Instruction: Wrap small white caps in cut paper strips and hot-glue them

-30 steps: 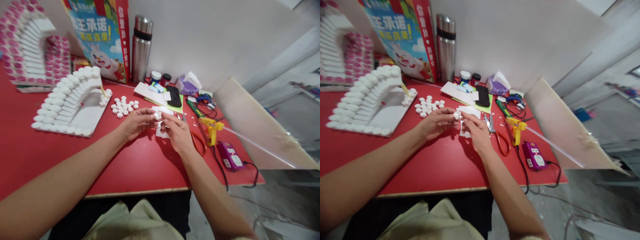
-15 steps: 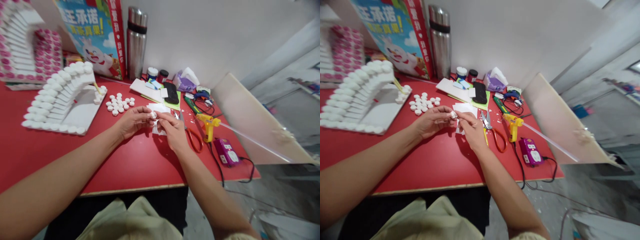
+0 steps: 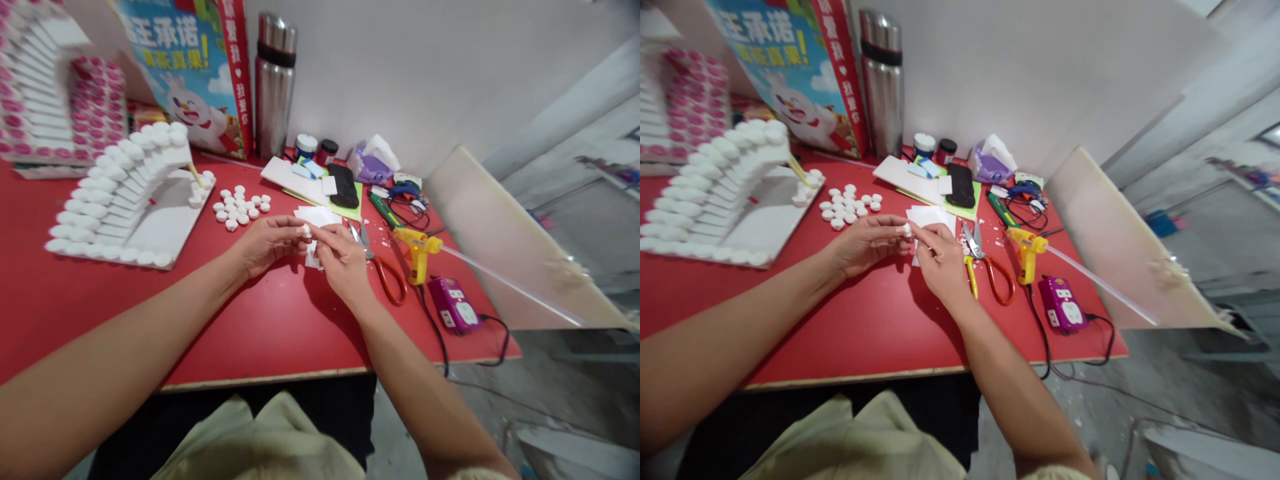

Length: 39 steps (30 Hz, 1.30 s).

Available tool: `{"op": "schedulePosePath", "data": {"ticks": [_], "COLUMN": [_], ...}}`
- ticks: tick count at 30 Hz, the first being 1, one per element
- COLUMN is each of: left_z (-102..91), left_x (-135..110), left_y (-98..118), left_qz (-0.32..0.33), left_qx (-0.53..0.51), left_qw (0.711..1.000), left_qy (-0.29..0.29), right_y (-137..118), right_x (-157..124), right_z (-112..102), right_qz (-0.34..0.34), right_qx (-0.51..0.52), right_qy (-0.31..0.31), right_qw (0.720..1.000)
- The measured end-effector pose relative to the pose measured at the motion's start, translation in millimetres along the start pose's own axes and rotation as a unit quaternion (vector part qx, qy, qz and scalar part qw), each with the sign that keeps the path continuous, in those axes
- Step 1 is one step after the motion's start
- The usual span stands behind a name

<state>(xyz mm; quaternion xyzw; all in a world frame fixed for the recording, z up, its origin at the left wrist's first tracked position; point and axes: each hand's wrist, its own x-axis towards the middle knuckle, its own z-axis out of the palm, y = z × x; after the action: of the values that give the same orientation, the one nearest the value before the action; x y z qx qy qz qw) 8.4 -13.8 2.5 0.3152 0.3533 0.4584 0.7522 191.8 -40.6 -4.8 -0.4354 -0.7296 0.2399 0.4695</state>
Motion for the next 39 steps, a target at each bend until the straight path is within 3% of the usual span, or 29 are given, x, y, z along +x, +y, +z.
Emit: {"op": "schedulePosePath", "data": {"ticks": [4, 16, 23, 27, 33, 39], "left_z": [-1.2, -3.9, -5.0, -3.3, 0.3, 0.4], "left_x": [0.4, -1.8, -1.3, -1.5, -1.4, -2.6], "left_y": [-0.9, -4.8, -8.2, -9.1, -6.9, -6.5], "left_qz": [0.005, -0.002, 0.009, 0.026, 0.118, 0.121], "left_qx": [0.009, 0.038, 0.046, 0.064, 0.158, 0.174], "left_qw": [1.000, 0.998, 0.997, 0.996, 0.979, 0.975], "left_qy": [-0.003, -0.054, -0.064, -0.062, -0.045, -0.060], "right_y": [1.4, -1.1, -3.5, -3.4, -8.5, -6.6], "right_x": [-0.7, -1.7, -3.1, -3.7, -1.9, 1.9], "right_z": [0.2, -6.5, -10.9, -9.3, -9.4, -12.1], "right_qz": [-0.065, -0.153, -0.158, -0.171, -0.129, 0.027], "right_qx": [-0.051, -0.163, -0.232, -0.237, -0.096, 0.035], "right_qy": [0.018, 0.023, -0.020, -0.011, 0.049, 0.053], "right_qw": [0.996, 0.974, 0.959, 0.956, 0.986, 0.998]}}
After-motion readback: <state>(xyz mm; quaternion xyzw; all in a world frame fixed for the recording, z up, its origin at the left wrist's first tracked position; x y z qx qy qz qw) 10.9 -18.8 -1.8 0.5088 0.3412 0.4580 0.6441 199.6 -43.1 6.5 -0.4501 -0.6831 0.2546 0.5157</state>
